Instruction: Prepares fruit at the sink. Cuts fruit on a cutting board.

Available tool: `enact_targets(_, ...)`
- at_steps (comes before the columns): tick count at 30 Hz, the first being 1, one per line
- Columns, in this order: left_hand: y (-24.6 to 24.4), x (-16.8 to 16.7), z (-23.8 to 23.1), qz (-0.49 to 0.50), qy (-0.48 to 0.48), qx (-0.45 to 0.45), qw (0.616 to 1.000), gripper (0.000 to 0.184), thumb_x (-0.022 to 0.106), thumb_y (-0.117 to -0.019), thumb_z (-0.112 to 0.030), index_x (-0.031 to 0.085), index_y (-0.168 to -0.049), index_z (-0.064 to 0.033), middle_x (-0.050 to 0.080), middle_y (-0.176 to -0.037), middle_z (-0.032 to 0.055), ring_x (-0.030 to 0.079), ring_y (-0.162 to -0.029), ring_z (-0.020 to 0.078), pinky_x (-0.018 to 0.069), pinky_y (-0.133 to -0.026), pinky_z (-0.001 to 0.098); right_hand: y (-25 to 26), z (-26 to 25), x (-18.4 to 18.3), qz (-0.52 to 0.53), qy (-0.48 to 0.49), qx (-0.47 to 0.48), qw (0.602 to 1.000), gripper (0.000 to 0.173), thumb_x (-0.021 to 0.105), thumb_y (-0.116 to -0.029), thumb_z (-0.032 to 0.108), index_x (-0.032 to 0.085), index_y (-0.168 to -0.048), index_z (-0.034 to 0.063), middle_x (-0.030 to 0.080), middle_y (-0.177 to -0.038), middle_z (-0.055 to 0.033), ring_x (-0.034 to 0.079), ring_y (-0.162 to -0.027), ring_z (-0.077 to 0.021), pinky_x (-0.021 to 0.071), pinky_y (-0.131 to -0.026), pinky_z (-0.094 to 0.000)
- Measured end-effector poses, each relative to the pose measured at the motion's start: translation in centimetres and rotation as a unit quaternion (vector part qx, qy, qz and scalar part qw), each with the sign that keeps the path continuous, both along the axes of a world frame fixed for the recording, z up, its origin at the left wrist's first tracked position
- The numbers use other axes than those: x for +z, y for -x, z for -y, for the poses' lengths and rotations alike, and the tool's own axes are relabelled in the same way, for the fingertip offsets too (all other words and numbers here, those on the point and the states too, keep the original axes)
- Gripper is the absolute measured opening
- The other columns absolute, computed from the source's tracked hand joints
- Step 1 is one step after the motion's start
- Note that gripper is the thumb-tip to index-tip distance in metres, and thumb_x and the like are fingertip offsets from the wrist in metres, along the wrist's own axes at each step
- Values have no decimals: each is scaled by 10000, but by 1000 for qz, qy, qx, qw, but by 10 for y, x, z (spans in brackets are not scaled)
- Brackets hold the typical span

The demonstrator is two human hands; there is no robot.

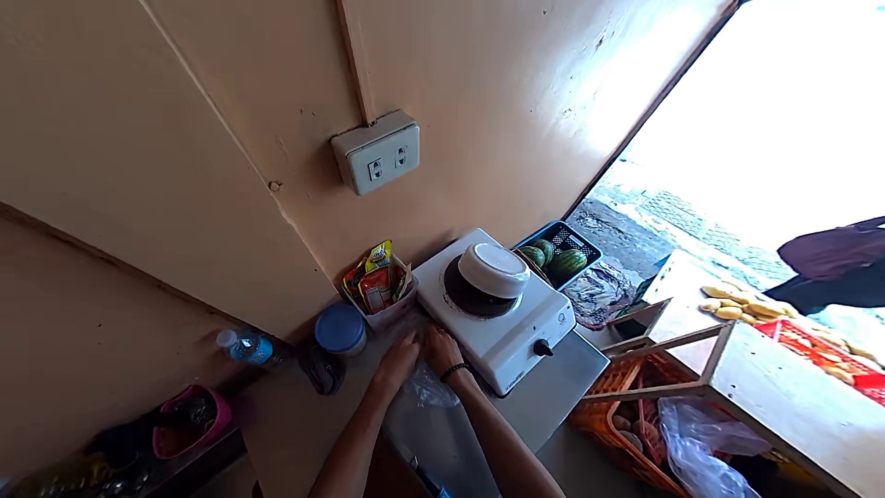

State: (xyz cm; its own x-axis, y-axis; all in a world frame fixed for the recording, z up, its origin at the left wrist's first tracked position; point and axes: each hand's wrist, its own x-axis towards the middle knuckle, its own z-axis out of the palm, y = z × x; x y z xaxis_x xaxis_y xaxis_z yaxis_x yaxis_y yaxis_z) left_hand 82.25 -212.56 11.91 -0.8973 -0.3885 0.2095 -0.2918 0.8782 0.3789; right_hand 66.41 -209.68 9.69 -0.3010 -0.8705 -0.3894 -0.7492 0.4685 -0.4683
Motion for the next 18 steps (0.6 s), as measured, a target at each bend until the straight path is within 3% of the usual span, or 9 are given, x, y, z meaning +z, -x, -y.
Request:
enact_targets(1, 9, -34, 18, -5, -121, 24, 992, 308, 513, -1013, -72, 648, -1204, 129, 618, -1230, 325, 605, -1178, 448, 467, -1086, 438, -5, -6, 5, -19, 50, -28, 998, 460, 364, -1086, 211, 530, -1485, 51, 615, -1422, -183, 634, -1259, -354, 503, -1055, -533)
enact_targets(3, 30, -59, 40, 64, -286, 101, 951, 441, 553, -1006, -79, 510, -1426, 50, 565, -1399, 258, 555, -1313, 371, 425, -1135, 468, -10, -26, 12, -49, 198, -78, 976, 396, 466, -1030, 147, 670, -1358, 60, 680, -1355, -145, 678, -1202, -339, 520, -1026, -535)
enact_targets(5, 44, -58, 46, 56, -303, 146, 940, 490, 555, -997, -73, 455, -1469, 15, 568, -1406, 239, 570, -1304, 344, 443, -1120, 471, -13, -50, 16, -52, 283, -93, 953, 310, 526, -990, 120, 751, -1190, 49, 739, -1192, -153, 702, -1111, -342, 541, -968, -541)
enact_targets(8, 54, -50, 41, 10, -173, 201, 964, 404, 578, -971, -110, 597, -1360, -2, 579, -1350, 238, 543, -1300, 353, 426, -1125, 421, -21, -90, -1, -6, 252, -38, 967, 287, 544, -993, 129, 758, -1176, 72, 742, -1167, -129, 709, -1097, -304, 566, -956, -500)
enact_targets(11, 43, -50, 24, -124, -120, 215, 961, 312, 537, -1001, -127, 658, -1249, 19, 645, -1253, 224, 599, -1236, 343, 471, -1088, 414, -34, -119, -20, -5, 289, -16, 957, 270, 580, -950, 86, 771, -1140, 64, 747, -1159, -126, 707, -1100, -308, 568, -963, -481)
enact_targets(13, 14, -35, 3, -178, -140, 275, 934, 316, 527, -1020, -160, 656, -1233, 34, 652, -1231, 224, 620, -1196, 330, 492, -1059, 426, -39, -135, -17, 13, 319, -20, 947, 249, 613, -935, 91, 773, -1122, 47, 749, -1118, -140, 713, -1070, -312, 579, -947, -472)
enact_targets(15, -34, -19, -30, -193, -172, 367, 893, 317, 532, -1025, -209, 674, -1156, 42, 660, -1125, 210, 645, -1067, 301, 529, -967, 427, -42, -155, -8, 66, 327, -40, 942, 214, 658, -934, 174, 780, -1045, 38, 717, -990, -135, 698, -949, -277, 586, -867, -429)
enact_targets(17, -96, -12, -67, -198, -172, 468, 844, 368, 491, -1048, -217, 701, -938, 64, 669, -904, 174, 667, -861, 262, 561, -821, 421, -51, -170, 5, 175, 300, -60, 936, 289, 568, -995, 225, 699, -866, 2, 614, -814, -86, 616, -797, -190, 528, -753, -362)
enact_targets(18, -128, -11, -84, -196, -167, 520, 815, 436, 445, -1070, -220, 669, -829, 66, 619, -767, 127, 620, -738, 213, 533, -731, 387, -59, -173, 12, 230, 271, -66, 932, 372, 479, -1038, 239, 643, -800, 5, 561, -722, -34, 573, -709, -116, 493, -689, -308)
